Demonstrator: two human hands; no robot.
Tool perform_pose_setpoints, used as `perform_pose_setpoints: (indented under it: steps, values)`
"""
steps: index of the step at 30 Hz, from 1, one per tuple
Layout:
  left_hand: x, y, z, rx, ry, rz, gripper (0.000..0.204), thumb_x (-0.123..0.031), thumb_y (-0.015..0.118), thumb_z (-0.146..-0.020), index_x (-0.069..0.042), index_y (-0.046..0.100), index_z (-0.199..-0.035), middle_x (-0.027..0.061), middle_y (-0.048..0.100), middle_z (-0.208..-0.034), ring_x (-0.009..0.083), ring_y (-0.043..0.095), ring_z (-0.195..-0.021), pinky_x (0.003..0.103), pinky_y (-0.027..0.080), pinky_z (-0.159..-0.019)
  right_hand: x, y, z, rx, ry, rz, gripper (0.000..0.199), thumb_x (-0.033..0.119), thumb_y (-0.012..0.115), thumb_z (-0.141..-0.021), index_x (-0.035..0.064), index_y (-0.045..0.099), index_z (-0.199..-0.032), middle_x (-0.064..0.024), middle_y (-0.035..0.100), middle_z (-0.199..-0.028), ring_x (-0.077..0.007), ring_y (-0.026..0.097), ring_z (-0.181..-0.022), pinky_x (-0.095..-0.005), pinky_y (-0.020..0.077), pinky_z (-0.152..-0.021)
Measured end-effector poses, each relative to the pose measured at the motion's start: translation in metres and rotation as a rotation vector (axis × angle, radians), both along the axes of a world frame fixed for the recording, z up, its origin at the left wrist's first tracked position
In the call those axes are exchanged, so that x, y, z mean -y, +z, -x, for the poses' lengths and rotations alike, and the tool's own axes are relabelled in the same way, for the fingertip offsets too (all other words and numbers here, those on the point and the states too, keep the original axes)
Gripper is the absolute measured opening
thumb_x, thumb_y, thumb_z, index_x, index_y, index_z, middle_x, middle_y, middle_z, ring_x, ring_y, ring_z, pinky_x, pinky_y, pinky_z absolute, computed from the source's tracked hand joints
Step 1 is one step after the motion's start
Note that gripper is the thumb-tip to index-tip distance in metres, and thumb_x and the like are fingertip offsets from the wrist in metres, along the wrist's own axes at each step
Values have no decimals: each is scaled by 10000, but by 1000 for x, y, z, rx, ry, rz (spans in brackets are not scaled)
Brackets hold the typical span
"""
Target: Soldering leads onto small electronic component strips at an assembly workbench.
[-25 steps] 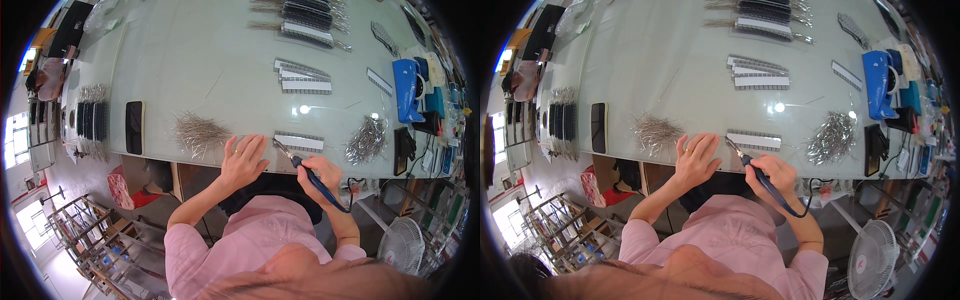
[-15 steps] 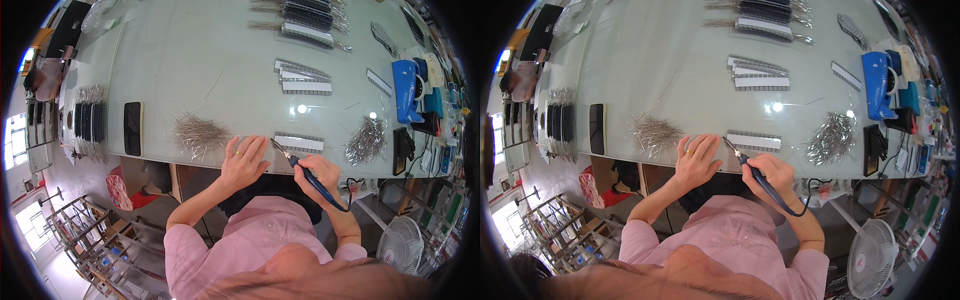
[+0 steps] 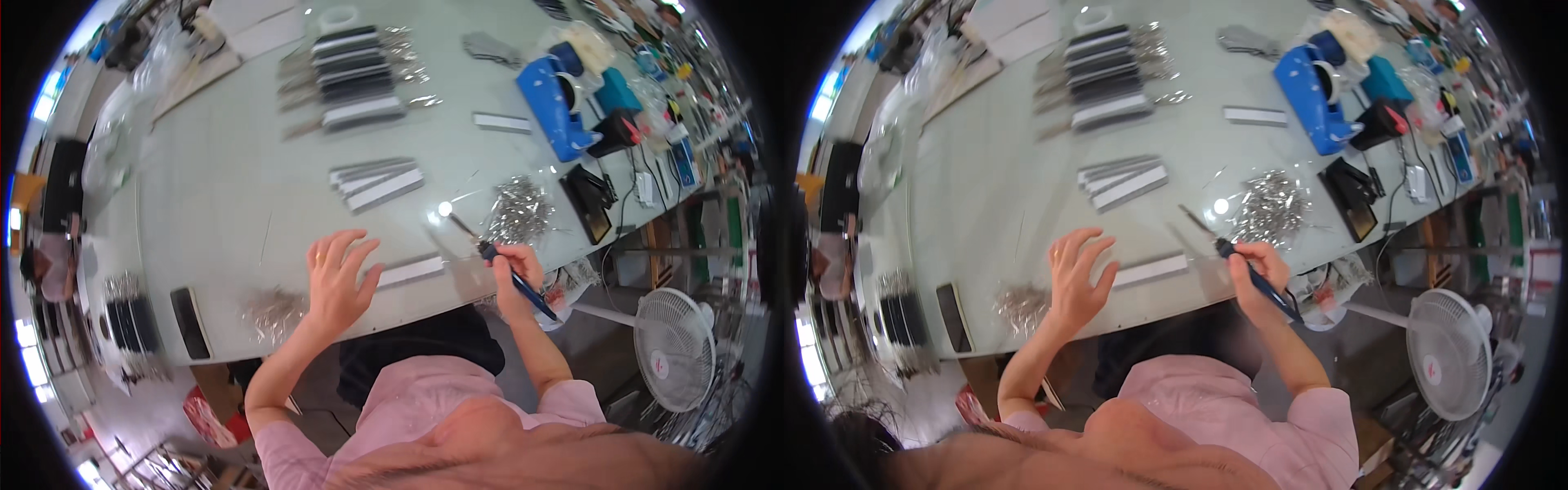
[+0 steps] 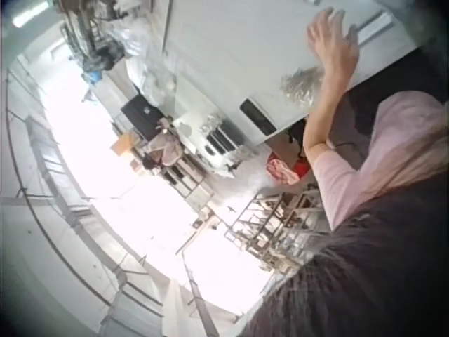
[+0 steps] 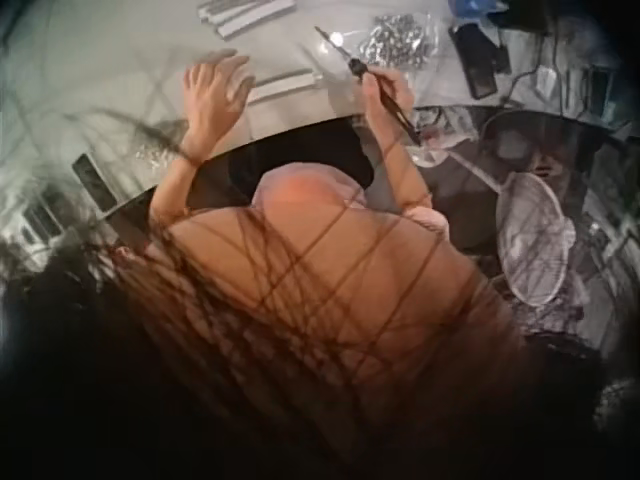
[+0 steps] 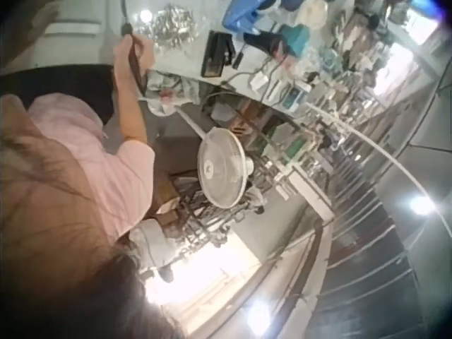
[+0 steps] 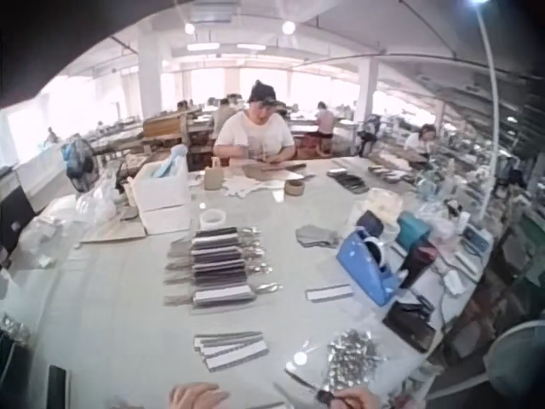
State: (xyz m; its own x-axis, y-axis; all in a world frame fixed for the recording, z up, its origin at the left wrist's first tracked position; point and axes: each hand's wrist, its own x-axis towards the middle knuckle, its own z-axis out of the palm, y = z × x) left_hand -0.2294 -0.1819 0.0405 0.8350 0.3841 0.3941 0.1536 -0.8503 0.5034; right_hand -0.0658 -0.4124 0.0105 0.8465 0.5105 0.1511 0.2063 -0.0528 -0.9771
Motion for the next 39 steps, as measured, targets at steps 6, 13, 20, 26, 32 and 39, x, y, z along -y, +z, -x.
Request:
perform_pose_setpoints:
  steps: [6, 13, 20, 26, 32, 39]
  values:
    - [-13, -21, -188, 32, -261, 85, 262, -190, 700, -796, -106, 645, -1038, 113, 586, -1152, 307, 519, -1099, 441, 382, -945, 60, -36, -45, 42, -434, -79, 110, 39, 594, -899, -21, 566, -987, -94, 643, -904, -129, 639, -737, -235, 511, -682]
    - [-2, -58, -324, -108, -243, 14, 409, -275, 744, -719, -115, 619, -1074, 96, 554, -1171, 293, 468, -1166, 462, 352, -956, 71, -53, -66, 34, -604, -161, 132, 41, 586, -903, -31, 547, -1007, -120, 637, -950, -152, 646, -766, -266, 541, -724]
    - [-3, -50, -347, -302, -226, -10, 433, -264, 728, -676, -118, 597, -1062, 86, 565, -1113, 278, 478, -1132, 457, 327, -946, 72, -59, -66, 47, -580, -230, 144, 27, 582, -906, -28, 530, -1028, -130, 616, -1000, -161, 643, -847, -296, 564, -768]
    - [-3, -39, -357, -421, -201, 59, 468, -245, 727, -646, -126, 582, -1076, 73, 619, -1016, 263, 549, -1052, 459, 321, -926, 68, -65, -68, 128, -604, -244, 165, 71, 580, -904, -32, 538, -1026, -138, 624, -983, -154, 637, -819, -269, 565, -704]
    - [0, -35, -362, -506, -156, -49, 406, -243, 734, -638, -119, 626, -1010, 99, 629, -1026, 276, 559, -1037, 459, 324, -910, 69, -74, -66, 142, -644, -246, 164, 67, 579, -902, -29, 539, -1029, -137, 622, -980, -152, 635, -792, -266, 556, -705]
    - [-4, -15, -333, -432, -214, 126, 215, -165, 688, -718, -123, 644, -924, 31, 638, -1024, 239, 568, -1001, 448, 320, -899, 70, -74, -66, 112, -650, -260, 165, 80, 572, -910, -26, 535, -1030, -134, 619, -974, -151, 632, -766, -254, 529, -702]
